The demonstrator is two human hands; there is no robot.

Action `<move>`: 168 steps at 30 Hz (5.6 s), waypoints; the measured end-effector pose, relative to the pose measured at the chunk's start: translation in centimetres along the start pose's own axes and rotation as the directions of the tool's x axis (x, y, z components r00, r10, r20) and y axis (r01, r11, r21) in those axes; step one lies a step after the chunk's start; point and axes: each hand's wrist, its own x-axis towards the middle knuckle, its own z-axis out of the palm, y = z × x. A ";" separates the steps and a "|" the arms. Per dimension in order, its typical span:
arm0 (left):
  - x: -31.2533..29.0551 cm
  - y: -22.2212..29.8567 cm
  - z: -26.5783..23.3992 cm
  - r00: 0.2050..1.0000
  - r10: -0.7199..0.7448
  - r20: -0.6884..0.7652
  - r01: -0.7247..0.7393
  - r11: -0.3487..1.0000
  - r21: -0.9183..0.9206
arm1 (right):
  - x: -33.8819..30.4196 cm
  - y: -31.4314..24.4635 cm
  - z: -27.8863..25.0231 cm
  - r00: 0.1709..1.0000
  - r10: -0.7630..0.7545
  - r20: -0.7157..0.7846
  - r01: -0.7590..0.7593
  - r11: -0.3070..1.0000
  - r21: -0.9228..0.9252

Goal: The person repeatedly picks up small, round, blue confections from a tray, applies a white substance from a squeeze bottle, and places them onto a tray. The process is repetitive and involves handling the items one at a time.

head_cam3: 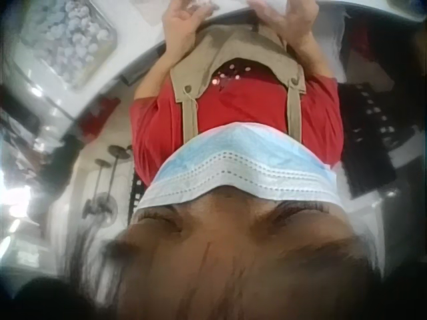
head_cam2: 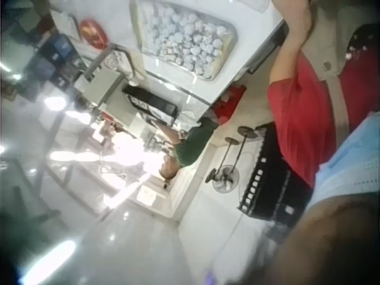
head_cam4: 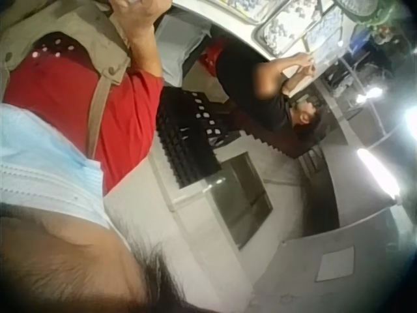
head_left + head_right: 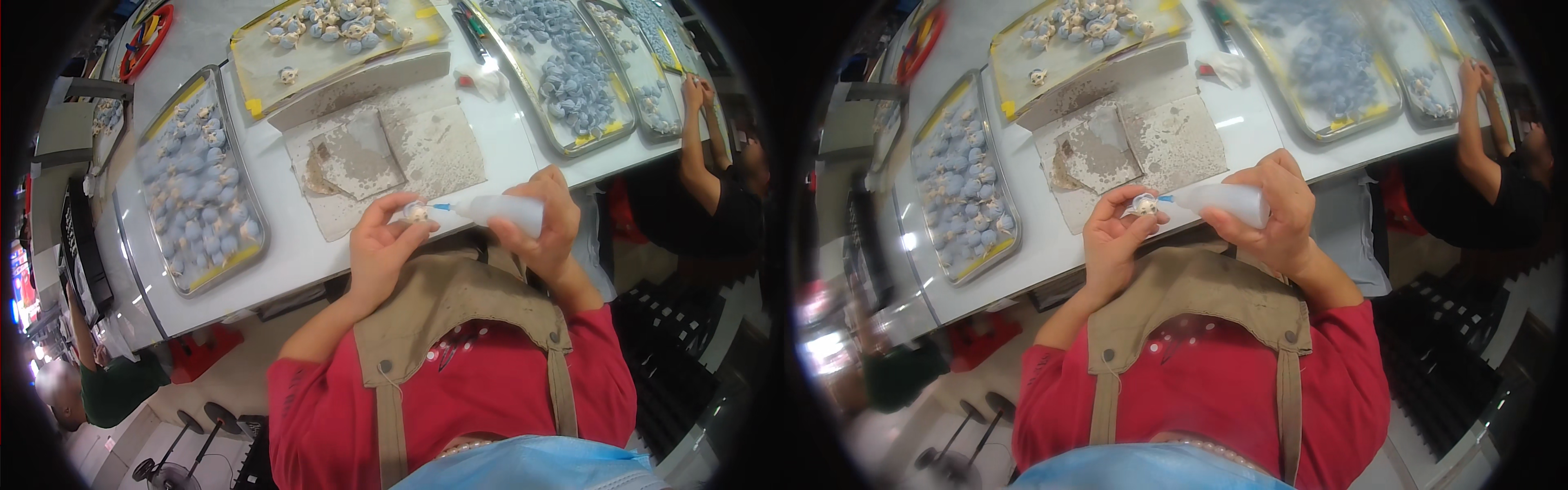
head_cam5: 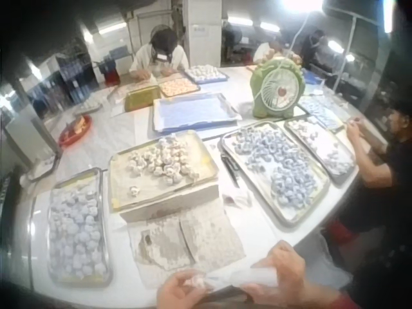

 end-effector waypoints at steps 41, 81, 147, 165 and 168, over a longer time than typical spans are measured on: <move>0.9 0.7 -1.9 0.958 -0.078 0.276 0.164 0.938 -0.306 | 12.0 18.8 -1.3 0.972 0.138 -0.189 -0.227 0.754 -0.616; -0.2 0.5 -0.6 0.966 0.167 0.196 -0.226 0.916 0.333 | -0.2 -1.8 3.7 0.981 -0.116 0.153 0.098 0.988 0.120; 1.9 5.9 -3.3 0.892 0.296 0.342 -0.441 0.404 0.801 | 0.0 0.7 4.6 0.789 0.380 0.483 -0.613 0.429 0.664; 18.3 14.0 -11.6 0.866 0.449 0.220 -0.198 -0.096 0.975 | 0.3 5.1 5.5 0.910 0.406 -0.078 -0.359 0.869 0.340; 19.3 13.6 -11.9 0.771 0.562 0.299 -0.361 -0.001 0.933 | 2.4 6.9 5.9 0.953 0.261 -0.152 -0.240 0.960 0.144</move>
